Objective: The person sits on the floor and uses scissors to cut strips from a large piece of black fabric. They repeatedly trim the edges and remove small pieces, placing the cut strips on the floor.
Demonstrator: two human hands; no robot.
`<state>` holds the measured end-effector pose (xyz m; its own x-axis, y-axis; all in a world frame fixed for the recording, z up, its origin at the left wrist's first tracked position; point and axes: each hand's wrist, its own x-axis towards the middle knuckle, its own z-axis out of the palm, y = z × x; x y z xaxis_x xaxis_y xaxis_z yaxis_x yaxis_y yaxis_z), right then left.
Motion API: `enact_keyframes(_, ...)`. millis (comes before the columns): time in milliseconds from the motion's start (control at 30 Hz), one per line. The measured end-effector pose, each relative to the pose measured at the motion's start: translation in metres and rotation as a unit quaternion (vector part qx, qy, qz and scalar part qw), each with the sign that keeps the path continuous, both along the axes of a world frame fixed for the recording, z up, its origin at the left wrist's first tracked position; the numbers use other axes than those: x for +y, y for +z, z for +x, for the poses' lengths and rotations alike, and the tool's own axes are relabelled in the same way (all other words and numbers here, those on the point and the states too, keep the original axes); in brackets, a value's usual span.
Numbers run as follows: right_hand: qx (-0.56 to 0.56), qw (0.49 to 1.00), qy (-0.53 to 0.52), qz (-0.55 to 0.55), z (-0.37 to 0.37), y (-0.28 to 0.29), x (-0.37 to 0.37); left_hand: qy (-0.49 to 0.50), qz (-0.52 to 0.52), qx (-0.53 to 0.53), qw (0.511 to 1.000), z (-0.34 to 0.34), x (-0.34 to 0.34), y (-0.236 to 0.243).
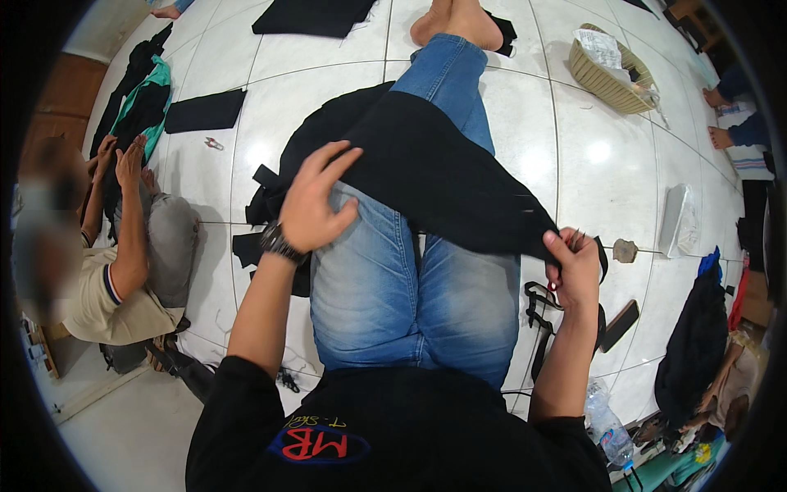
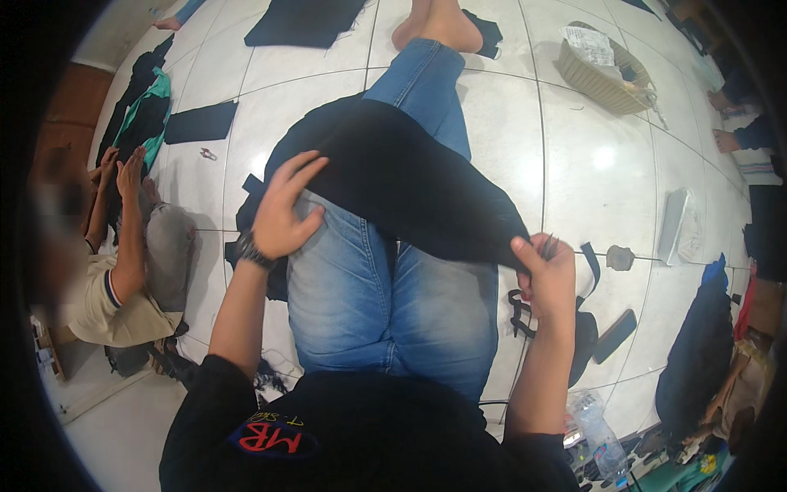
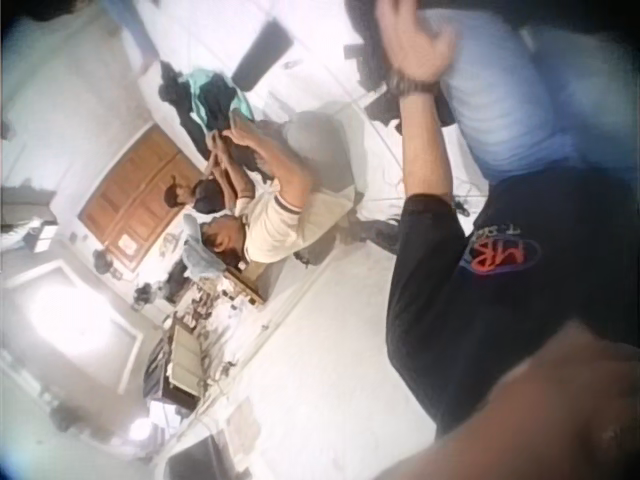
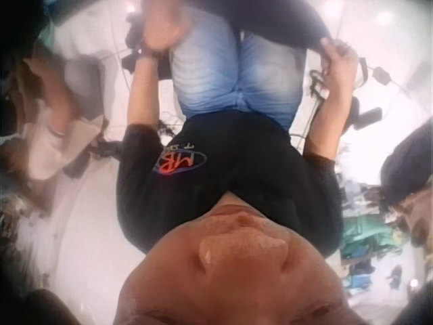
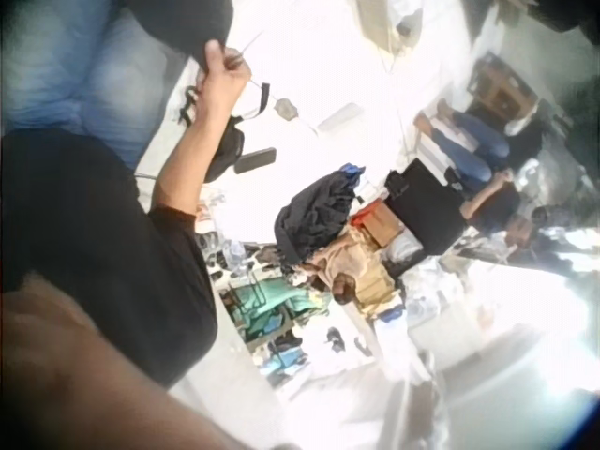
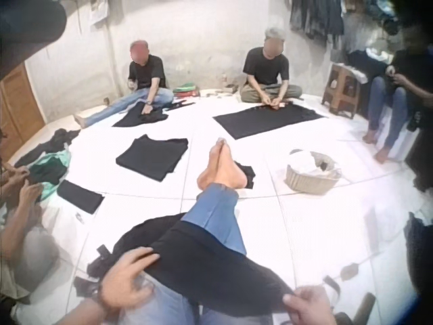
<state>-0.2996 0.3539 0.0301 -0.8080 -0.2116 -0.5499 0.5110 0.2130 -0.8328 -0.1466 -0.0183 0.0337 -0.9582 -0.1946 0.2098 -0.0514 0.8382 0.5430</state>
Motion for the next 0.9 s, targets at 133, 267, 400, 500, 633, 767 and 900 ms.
enact_keyframes(133,0.056,0.986,-0.055,-0.145,-0.018,0.016,-0.012,0.017,-0.019,0.036,0.999,-0.023,-0.016,-0.018)
enact_keyframes(267,0.062,0.997,-0.012,-0.053,-0.006,0.04,-0.009,0.055,-0.088,0.147,0.984,0.006,-0.036,0.01)
enact_keyframes(400,0.036,0.953,0.25,0.166,0.023,0.008,0.001,-0.091,-0.176,-0.069,0.978,0.053,-0.047,0.053)
enact_keyframes(500,0.095,0.942,0.276,0.164,0.043,-0.021,0.018,-0.104,-0.103,-0.102,0.984,0.048,-0.014,0.064)
enact_keyframes(633,-0.055,0.991,-0.106,-0.062,0.047,-0.028,0.031,-0.17,-0.011,0.01,0.985,-0.007,0.047,0.056)
enact_keyframes(767,-0.059,0.991,-0.076,-0.09,0.045,-0.027,0.039,-0.28,0.108,0.04,0.953,-0.078,0.122,0.0)
enact_keyframes(900,-0.111,0.964,-0.146,-0.192,0.049,-0.044,0.029,-0.382,0.031,-0.091,0.919,-0.117,0.166,-0.047)
